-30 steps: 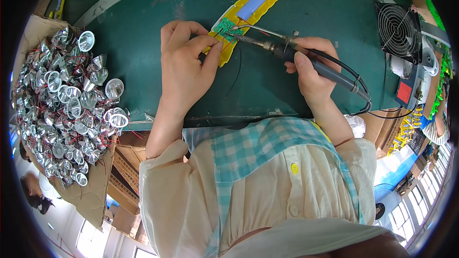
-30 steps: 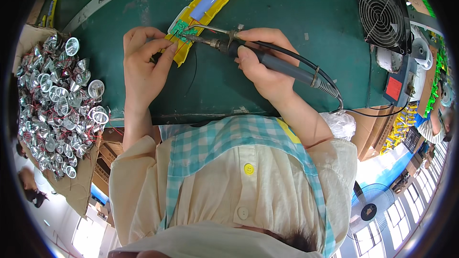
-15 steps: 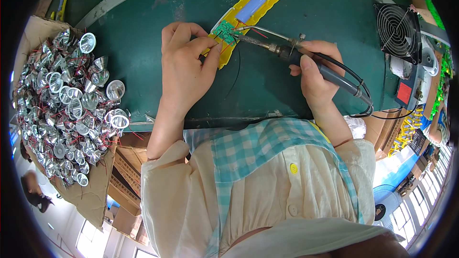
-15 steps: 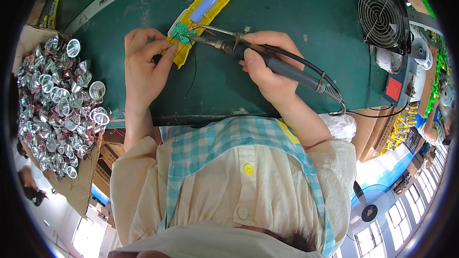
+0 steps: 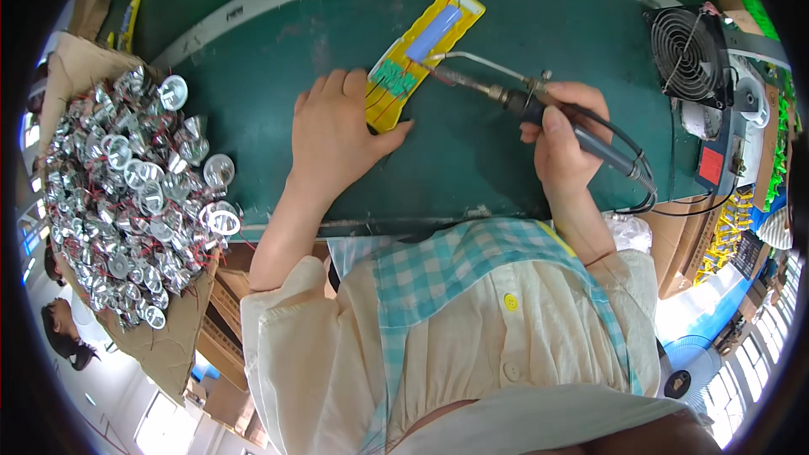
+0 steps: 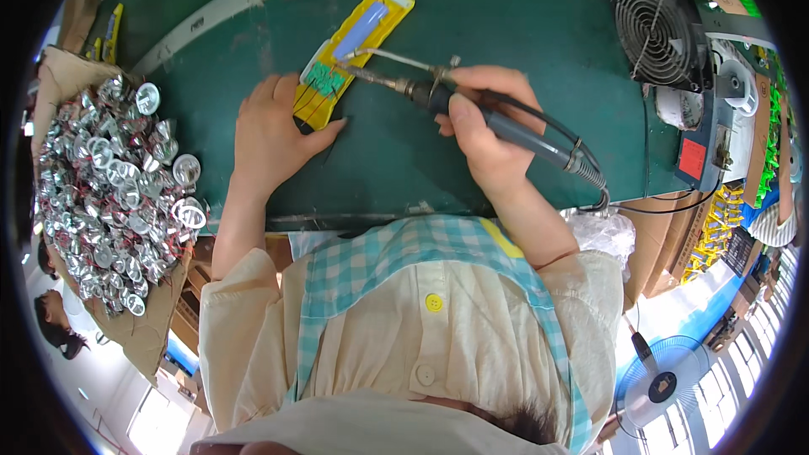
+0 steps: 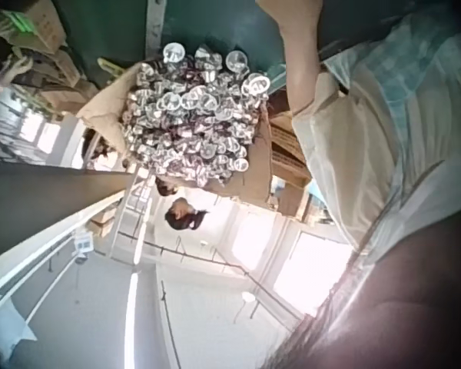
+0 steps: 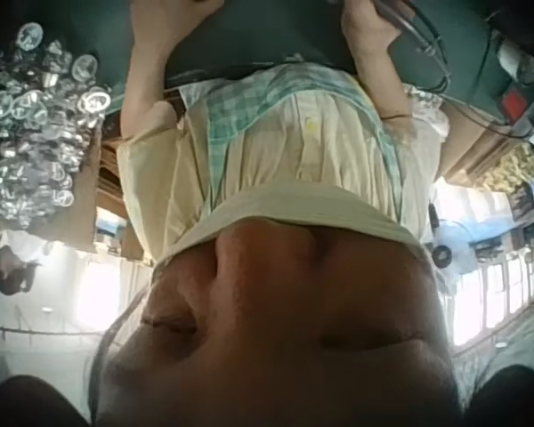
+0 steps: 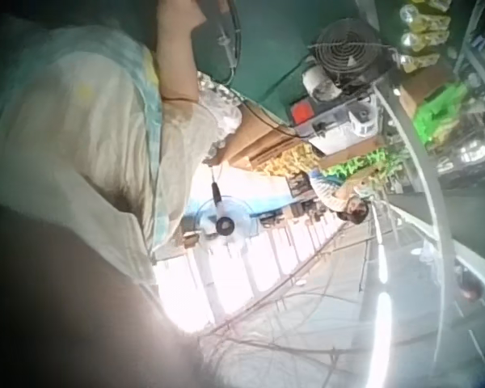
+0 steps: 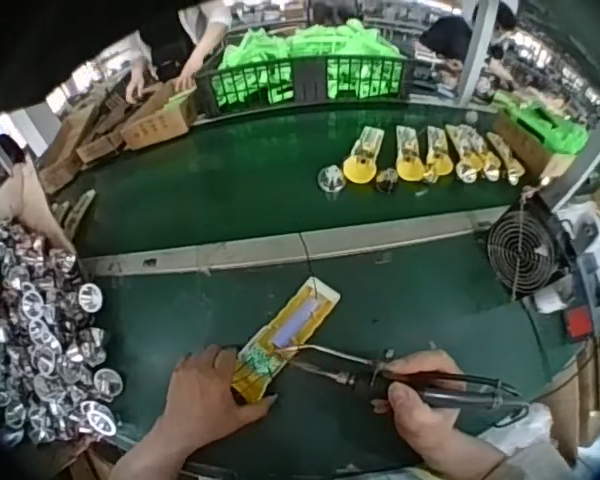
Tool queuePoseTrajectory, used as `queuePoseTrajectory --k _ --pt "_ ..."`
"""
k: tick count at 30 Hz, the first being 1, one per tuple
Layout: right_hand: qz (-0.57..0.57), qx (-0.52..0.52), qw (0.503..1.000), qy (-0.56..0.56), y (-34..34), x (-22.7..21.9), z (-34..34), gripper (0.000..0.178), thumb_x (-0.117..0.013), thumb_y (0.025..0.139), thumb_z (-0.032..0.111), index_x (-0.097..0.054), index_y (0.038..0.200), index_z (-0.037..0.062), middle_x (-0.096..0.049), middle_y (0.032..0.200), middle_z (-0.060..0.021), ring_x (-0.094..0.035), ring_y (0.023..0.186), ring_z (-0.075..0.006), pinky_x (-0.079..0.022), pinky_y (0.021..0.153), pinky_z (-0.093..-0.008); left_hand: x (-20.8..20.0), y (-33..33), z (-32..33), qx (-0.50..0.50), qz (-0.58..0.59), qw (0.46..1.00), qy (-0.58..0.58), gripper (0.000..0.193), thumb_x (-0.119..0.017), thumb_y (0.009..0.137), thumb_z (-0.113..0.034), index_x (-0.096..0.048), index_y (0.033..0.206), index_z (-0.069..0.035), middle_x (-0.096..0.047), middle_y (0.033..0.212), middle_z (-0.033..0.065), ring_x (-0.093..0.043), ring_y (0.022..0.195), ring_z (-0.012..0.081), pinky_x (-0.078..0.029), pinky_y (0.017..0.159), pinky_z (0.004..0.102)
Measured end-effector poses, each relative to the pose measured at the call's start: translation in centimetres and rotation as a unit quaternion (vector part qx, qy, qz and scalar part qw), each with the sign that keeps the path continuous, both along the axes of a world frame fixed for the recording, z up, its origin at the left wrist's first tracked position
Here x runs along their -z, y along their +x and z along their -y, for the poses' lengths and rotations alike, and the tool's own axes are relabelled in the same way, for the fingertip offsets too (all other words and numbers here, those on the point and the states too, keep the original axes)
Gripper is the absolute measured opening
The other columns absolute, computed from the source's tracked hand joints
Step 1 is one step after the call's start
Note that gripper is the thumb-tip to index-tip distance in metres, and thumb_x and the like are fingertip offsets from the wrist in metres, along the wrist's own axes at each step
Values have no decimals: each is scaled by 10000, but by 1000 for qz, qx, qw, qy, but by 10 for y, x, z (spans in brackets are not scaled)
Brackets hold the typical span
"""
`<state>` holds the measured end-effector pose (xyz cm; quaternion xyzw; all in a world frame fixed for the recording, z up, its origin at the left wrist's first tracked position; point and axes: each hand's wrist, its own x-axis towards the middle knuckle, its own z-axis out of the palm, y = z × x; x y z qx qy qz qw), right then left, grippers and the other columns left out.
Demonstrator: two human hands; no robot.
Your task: The person solders wires onto circuit boards in flashlight housings using a soldering iron and places the assembled parts onto a conveyor belt.
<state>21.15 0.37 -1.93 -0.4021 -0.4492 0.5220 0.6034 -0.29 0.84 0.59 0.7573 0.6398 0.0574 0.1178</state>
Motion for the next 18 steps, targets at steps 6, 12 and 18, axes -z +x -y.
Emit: queuePoseTrajectory --k 6,12,18 --pt "-75 57 995 23 12 -10 -10 179 -527 698 2 -472 868 -8 -528 705 -96 -512 510 -103 -445 469 -184 -6 12 -117 -115 42 989 84 402 -585 541 -357 -539 715 2 -563 712 156 -556 681 286 -440 611 353" --pt "-97 116 987 58 27 -15 -11 157 -514 717 8 -471 868 -6 -511 692 -80 -498 509 -104 -436 452 -201 -3 58 -262 -166 32 983 69 524 -567 556 -457 -571 808 3 -579 824 160 -566 778 263 -458 666 330" --pt "-99 151 983 -35 34 -9 -18 129 -493 695 -5 -490 823 12 -527 706 -93 -510 500 -108 -443 429 -200 -56 42 -217 168 206 962 59 472 -622 648 -312 -467 958 9 -504 851 147 -505 771 240 -417 661 296"
